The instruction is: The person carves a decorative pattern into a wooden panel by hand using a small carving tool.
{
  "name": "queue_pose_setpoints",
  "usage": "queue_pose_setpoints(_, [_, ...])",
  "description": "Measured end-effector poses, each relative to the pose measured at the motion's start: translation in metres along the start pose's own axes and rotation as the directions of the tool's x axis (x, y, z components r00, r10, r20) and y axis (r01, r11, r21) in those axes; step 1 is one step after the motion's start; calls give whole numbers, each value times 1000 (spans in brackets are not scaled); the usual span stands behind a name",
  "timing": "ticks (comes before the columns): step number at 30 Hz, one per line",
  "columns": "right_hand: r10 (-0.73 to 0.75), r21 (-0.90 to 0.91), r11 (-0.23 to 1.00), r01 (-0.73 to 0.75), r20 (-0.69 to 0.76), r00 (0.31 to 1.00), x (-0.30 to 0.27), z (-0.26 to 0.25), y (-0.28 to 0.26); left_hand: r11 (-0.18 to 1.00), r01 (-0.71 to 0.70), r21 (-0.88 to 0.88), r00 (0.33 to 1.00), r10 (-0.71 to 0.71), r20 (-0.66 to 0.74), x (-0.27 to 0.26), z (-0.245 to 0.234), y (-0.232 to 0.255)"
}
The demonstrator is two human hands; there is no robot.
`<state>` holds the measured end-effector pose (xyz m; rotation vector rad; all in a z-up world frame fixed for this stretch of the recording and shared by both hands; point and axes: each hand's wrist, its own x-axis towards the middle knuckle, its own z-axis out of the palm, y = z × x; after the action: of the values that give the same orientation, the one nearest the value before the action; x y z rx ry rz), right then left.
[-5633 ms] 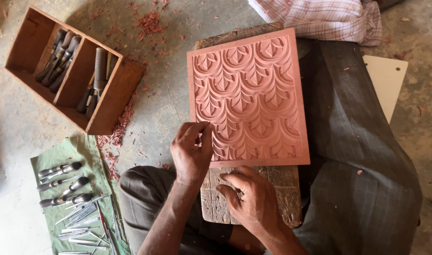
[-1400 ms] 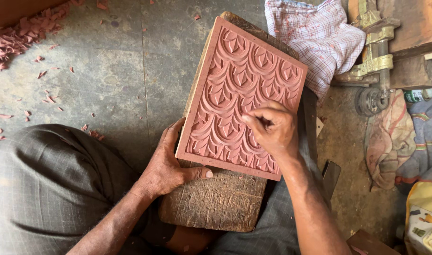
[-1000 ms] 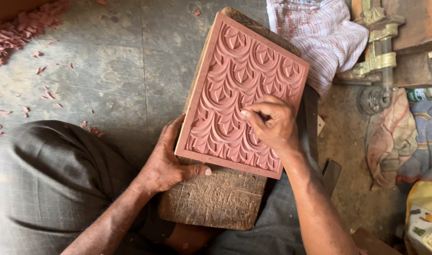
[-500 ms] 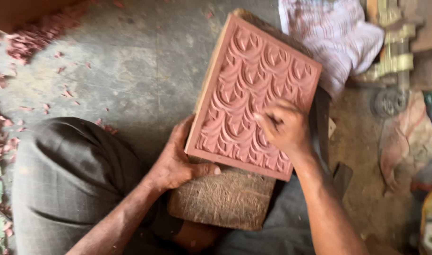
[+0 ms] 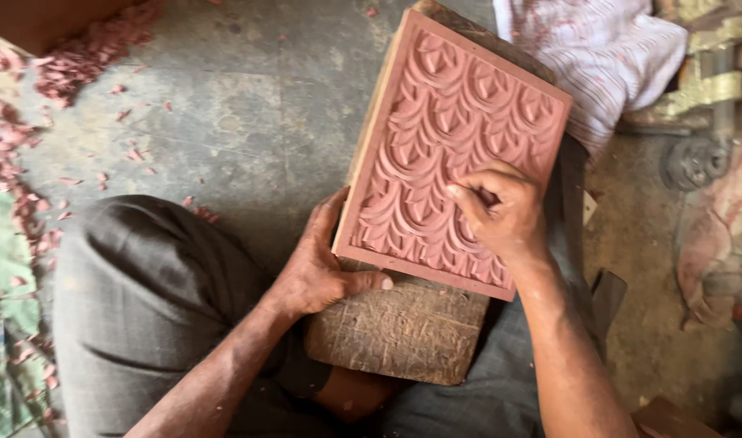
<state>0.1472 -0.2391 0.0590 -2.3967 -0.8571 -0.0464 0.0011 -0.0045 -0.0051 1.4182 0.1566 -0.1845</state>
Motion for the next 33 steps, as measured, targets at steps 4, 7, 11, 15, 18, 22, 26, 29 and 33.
queue_pose_setpoints(4, [61,40,997,-61,9,998,-8,-2,-4,975,120,-186,993,-118,20,-3,6,-1])
queue_pose_setpoints(7, [125,111,986,-122,-15,992,-3,0,-9,972,65,-225,998,-62,22,0,4,2])
queue_pose_setpoints(11, [-42,12,999,44,-114,993,-6,3,-12,999,37,26,999,-37,3,-3,1,-1])
queue_pose_setpoints(15, [79,69,995,-74,-67,995,-2,3,-13,990,44,-134,999,-41,27,1,4,-1])
queue_pose_setpoints(18, [105,88,991,-98,-71,992,5,12,-14,959,9,-285,1000,-4,17,-1,-1,-3])
queue_pose_setpoints(22, [124,81,989,-120,-49,991,-11,2,-8,997,72,-11,997,-72,5,-1,7,-6])
queue_pose_setpoints(26, [137,14,991,-137,-17,990,3,9,-9,986,33,-165,999,-29,21,-1,-3,-1])
queue_pose_setpoints(29, [147,66,987,-144,-56,988,-4,4,-5,978,73,-196,997,-67,38,0,6,-2])
queue_pose_setpoints(33, [147,15,989,-147,-6,989,4,7,-13,993,84,-86,996,-81,37,0,-1,2])
